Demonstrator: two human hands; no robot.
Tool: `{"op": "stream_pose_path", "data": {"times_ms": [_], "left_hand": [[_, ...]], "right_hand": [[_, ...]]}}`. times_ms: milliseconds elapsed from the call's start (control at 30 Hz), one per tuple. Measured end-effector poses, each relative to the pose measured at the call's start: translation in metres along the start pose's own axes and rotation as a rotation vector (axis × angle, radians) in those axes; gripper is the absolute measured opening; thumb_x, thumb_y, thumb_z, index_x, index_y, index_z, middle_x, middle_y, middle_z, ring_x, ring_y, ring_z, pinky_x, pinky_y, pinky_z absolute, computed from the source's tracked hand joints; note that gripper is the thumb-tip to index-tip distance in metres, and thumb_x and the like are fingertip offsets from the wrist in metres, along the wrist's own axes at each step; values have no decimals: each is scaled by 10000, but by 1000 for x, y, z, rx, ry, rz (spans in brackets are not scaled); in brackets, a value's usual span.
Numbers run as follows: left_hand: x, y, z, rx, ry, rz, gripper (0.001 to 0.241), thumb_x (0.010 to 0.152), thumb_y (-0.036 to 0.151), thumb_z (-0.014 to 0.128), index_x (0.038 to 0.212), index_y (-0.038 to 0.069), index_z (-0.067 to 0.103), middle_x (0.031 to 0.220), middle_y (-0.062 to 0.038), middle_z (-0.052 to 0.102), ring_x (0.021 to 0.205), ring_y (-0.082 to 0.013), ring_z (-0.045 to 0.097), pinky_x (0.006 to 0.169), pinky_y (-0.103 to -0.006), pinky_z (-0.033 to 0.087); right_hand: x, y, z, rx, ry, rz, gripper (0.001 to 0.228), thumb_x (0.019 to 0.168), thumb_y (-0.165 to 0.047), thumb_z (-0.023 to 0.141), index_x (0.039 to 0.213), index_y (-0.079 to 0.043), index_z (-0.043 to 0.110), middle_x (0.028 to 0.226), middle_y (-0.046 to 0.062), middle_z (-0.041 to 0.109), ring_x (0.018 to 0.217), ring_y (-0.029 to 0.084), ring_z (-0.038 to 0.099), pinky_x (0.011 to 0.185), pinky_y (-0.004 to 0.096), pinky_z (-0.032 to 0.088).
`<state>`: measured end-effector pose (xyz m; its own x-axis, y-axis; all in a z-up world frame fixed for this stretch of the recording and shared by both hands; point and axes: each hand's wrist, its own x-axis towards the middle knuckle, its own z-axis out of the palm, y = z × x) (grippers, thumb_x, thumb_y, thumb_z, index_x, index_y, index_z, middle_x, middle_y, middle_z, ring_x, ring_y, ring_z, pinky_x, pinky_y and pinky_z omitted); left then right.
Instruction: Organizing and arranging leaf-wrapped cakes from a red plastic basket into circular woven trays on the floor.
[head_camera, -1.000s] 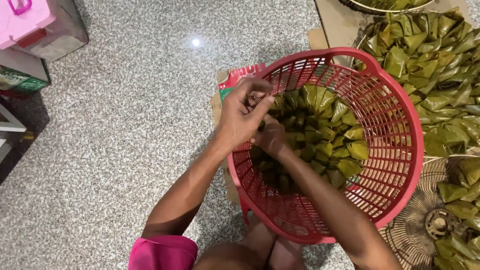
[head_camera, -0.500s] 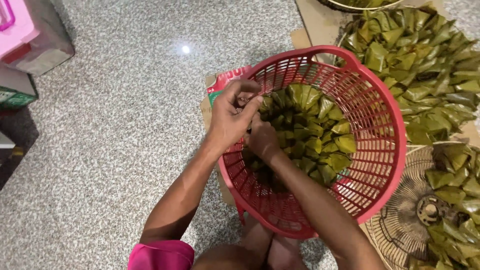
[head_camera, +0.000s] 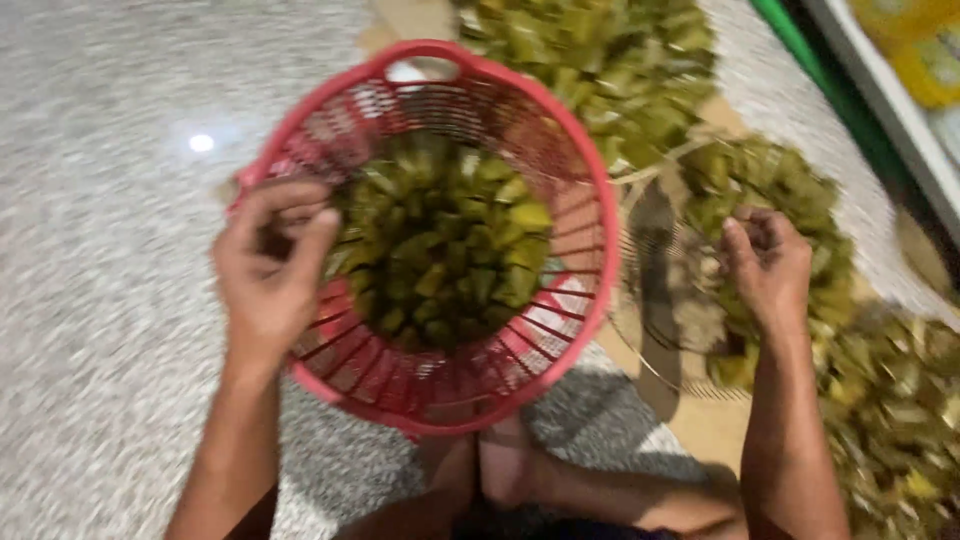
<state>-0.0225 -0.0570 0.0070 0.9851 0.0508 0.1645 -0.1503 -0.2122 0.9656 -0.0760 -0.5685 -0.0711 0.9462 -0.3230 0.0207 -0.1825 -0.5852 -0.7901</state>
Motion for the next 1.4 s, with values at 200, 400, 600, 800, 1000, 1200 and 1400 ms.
{"op": "stream_pose_path", "data": {"times_ms": [200,400,600,800,1000,1200,1400], "left_hand": [[-3,8,20,-73,-74,-6,210,1004,-115,644,1193,-34,603,1186,-99,644,908,-101,518,838,-206,446],[-5,14,40,-51,-135,5,208,981,-110,653,1166,-25,606,1178,-94,649,862,-92,516,801,-199,454],[-5,2,43,-18,-100,92,208,932,-116,738,1133,-94,689,960,-192,662,899,-235,670,735,-335,594],[-4,-1,46,-32,-138,73,205,921,-120,708,1122,-97,679,929,-231,653,873,-303,666,715,-402,609],[-7,-13,58,4,-126,24,187,912,1,771,1091,31,727,944,-104,709,910,-166,677,779,-298,563],[-11,-15,67,-1,-175,11,188,911,45,772,1094,65,734,998,-90,725,936,-181,706,808,-318,566],[-21,-14,84,44,-297,43,268,870,141,807,1127,141,731,1057,-92,753,980,-299,761,810,-432,605]], "right_hand": [[-55,189,-72,-795,-1,30,254,989,-173,679,1200,-47,744,1076,198,741,759,381,688,648,467,547],[-67,225,-34,-1254,-80,108,898,828,-674,654,1604,-271,452,1421,239,537,1214,380,517,927,529,433],[-62,245,-31,-1174,173,-46,740,687,-545,888,1234,-100,664,1219,133,566,1111,368,568,863,500,497],[-33,253,-35,-1214,-171,166,785,1068,-800,342,1361,-154,679,1239,215,717,1284,430,568,1051,587,342],[-11,197,-3,-1355,-307,388,362,1058,-271,474,1203,-126,772,1234,169,792,1406,388,569,1167,638,232],[-19,219,16,-1041,150,110,378,906,-339,747,1171,-80,674,1130,169,659,1193,439,598,994,618,328],[-55,46,32,740,340,325,164,1009,-152,677,1135,-177,575,1099,-5,668,1020,156,689,921,338,582]]}}
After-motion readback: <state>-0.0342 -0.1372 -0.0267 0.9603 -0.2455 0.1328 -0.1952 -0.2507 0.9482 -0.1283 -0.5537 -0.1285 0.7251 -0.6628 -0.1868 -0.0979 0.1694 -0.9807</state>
